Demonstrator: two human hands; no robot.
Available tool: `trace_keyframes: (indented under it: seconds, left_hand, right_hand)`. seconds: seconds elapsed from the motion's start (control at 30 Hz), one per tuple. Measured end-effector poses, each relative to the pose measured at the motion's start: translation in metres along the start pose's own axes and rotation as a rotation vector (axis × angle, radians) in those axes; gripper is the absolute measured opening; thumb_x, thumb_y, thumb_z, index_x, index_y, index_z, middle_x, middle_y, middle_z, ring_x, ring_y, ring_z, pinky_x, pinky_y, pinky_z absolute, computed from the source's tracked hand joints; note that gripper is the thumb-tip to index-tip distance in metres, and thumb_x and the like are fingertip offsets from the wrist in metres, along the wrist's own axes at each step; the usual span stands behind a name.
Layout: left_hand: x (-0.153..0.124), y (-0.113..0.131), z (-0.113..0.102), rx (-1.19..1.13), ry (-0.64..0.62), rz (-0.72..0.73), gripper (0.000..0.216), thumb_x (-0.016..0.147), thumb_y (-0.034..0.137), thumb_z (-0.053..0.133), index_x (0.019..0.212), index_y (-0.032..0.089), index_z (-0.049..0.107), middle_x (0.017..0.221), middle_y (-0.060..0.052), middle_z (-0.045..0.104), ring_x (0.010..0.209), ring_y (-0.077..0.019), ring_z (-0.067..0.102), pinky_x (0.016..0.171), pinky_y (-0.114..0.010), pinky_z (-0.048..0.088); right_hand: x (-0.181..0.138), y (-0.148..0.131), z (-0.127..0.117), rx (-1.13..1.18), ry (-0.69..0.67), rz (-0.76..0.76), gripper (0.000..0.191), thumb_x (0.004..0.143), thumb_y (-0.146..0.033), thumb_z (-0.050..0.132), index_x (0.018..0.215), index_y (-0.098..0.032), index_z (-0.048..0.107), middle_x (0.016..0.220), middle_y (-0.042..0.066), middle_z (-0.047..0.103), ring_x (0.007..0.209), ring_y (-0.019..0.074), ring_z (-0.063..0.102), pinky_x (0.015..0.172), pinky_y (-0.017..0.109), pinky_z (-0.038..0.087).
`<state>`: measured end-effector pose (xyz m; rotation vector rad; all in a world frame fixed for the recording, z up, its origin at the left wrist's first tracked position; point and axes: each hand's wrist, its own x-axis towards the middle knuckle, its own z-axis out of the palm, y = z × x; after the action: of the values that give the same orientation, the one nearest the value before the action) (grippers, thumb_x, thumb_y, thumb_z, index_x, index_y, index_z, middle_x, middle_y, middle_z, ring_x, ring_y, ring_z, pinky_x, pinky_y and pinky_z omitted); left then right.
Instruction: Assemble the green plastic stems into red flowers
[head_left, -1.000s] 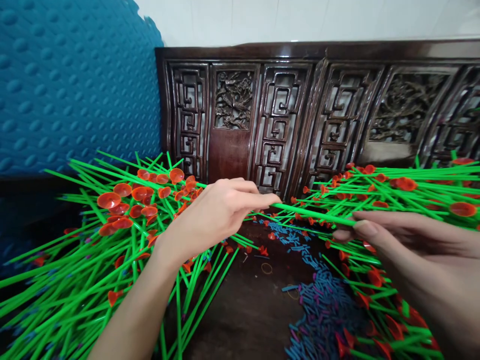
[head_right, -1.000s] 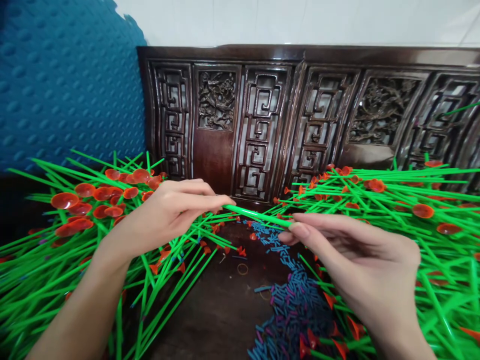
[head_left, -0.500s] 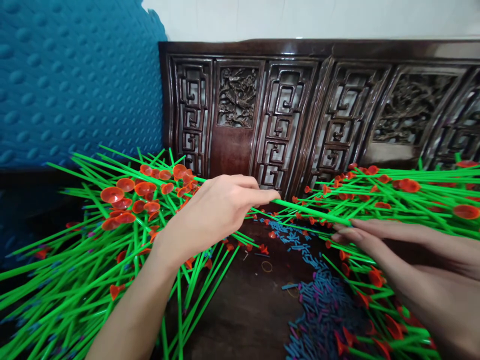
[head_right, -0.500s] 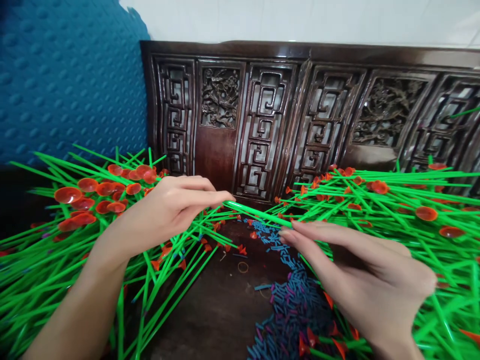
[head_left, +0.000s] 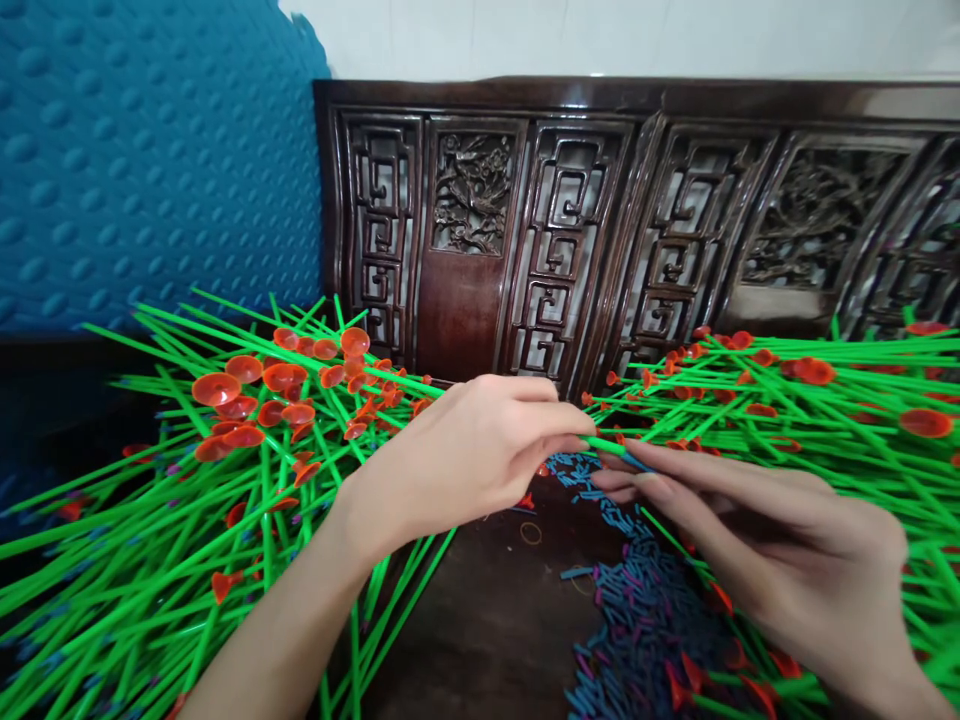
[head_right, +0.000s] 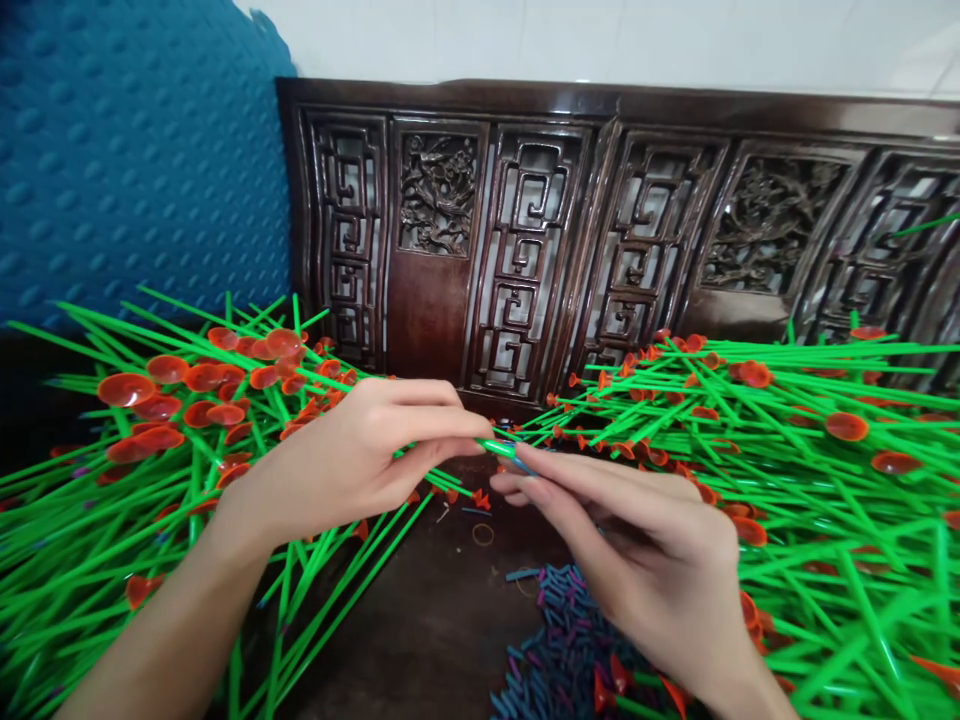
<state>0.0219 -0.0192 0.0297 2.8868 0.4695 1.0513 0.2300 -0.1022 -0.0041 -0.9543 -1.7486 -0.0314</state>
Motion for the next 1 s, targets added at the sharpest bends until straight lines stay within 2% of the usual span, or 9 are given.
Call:
trace_keyframes:
  seconds: [0.17,0.27,0.37,0.57,0.67,0.77,0.83,0.9,1.0]
  left_hand:
    - [0.0,-0.003,-0.003,-0.019,-0.026,0.009,0.025,0.095,0.01,0.054,0.11,0.018,0.072,0.095,-0.001,0.069,0.078,-0.0112,0.062,0.068,-0.024,0.047]
    - [0.001,-0.002,-0.003,-0.045,-0.028,0.032,0.026,0.094,0.007,0.054,0.111,0.016,0.072,0.094,-0.001,0.069,0.078,-0.0108,0.062,0.068,-0.024,0.046]
    - [0.002,-0.003,-0.002,-0.084,-0.009,0.052,0.028,0.094,0.005,0.053,0.113,0.013,0.072,0.093,-0.002,0.069,0.077,-0.0098,0.062,0.069,-0.022,0.047]
    - [0.004,-0.006,0.001,-0.11,-0.005,0.067,0.025,0.095,0.007,0.054,0.112,0.011,0.072,0.089,-0.003,0.07,0.075,-0.0098,0.063,0.067,-0.022,0.046]
    - [0.004,-0.006,0.001,-0.104,-0.037,0.064,0.024,0.096,0.009,0.054,0.11,0.011,0.073,0.09,-0.004,0.07,0.077,-0.0111,0.063,0.068,-0.023,0.047]
    - [0.002,-0.005,-0.001,-0.013,-0.081,0.068,0.022,0.096,0.011,0.053,0.102,0.015,0.075,0.087,-0.003,0.07,0.076,-0.0127,0.061,0.07,-0.026,0.048]
    - [0.0,-0.004,-0.004,0.1,-0.098,0.099,0.021,0.096,0.013,0.055,0.098,0.018,0.075,0.084,-0.001,0.069,0.081,-0.0157,0.058,0.075,-0.03,0.048]
    - [-0.001,-0.001,-0.005,0.197,-0.069,0.156,0.016,0.094,0.018,0.059,0.095,0.021,0.075,0.089,-0.001,0.069,0.095,-0.0204,0.055,0.085,-0.036,0.046]
    - [-0.001,0.003,-0.005,0.315,0.135,0.199,0.008,0.091,0.028,0.066,0.091,0.023,0.073,0.111,-0.001,0.067,0.117,-0.0277,0.046,0.102,-0.049,0.038]
  right_hand:
    - [-0.003,0.001,0.005,0.094,0.07,0.125,0.024,0.088,-0.015,0.068,0.107,-0.03,0.071,0.095,-0.005,0.08,0.079,0.0139,0.077,0.075,0.018,0.064]
    - [-0.004,0.0,0.008,0.14,0.111,0.145,0.016,0.089,-0.016,0.068,0.1,-0.028,0.07,0.091,-0.005,0.079,0.079,0.0114,0.076,0.077,0.013,0.061]
    - [-0.003,-0.003,0.008,0.14,0.095,0.153,0.016,0.09,-0.015,0.066,0.1,-0.027,0.068,0.091,-0.006,0.079,0.08,0.0101,0.076,0.08,0.012,0.06]
    - [-0.006,0.005,0.007,-0.051,0.103,0.026,0.02,0.087,-0.014,0.07,0.101,-0.028,0.07,0.095,-0.006,0.079,0.081,0.0106,0.076,0.08,0.015,0.061]
    - [-0.007,0.009,0.004,-0.126,0.047,-0.046,0.02,0.087,-0.014,0.069,0.101,-0.028,0.07,0.098,-0.006,0.079,0.083,0.0107,0.076,0.083,0.016,0.06]
    - [-0.005,0.008,0.0,-0.084,-0.046,-0.055,0.014,0.086,-0.016,0.07,0.097,-0.026,0.072,0.096,-0.003,0.08,0.082,0.0125,0.076,0.082,0.017,0.061]
    - [-0.001,0.005,-0.001,-0.035,-0.132,-0.007,0.006,0.084,-0.021,0.074,0.089,-0.025,0.073,0.089,-0.003,0.08,0.077,0.0137,0.076,0.075,0.017,0.061]
    - [0.002,0.001,0.0,0.051,-0.218,0.112,0.004,0.083,-0.026,0.076,0.081,-0.024,0.073,0.077,-0.003,0.078,0.068,0.013,0.075,0.064,0.016,0.059]
    - [0.005,-0.001,0.006,0.264,-0.297,0.376,0.015,0.08,-0.031,0.078,0.084,-0.022,0.067,0.067,-0.003,0.074,0.059,0.0127,0.07,0.056,0.018,0.057]
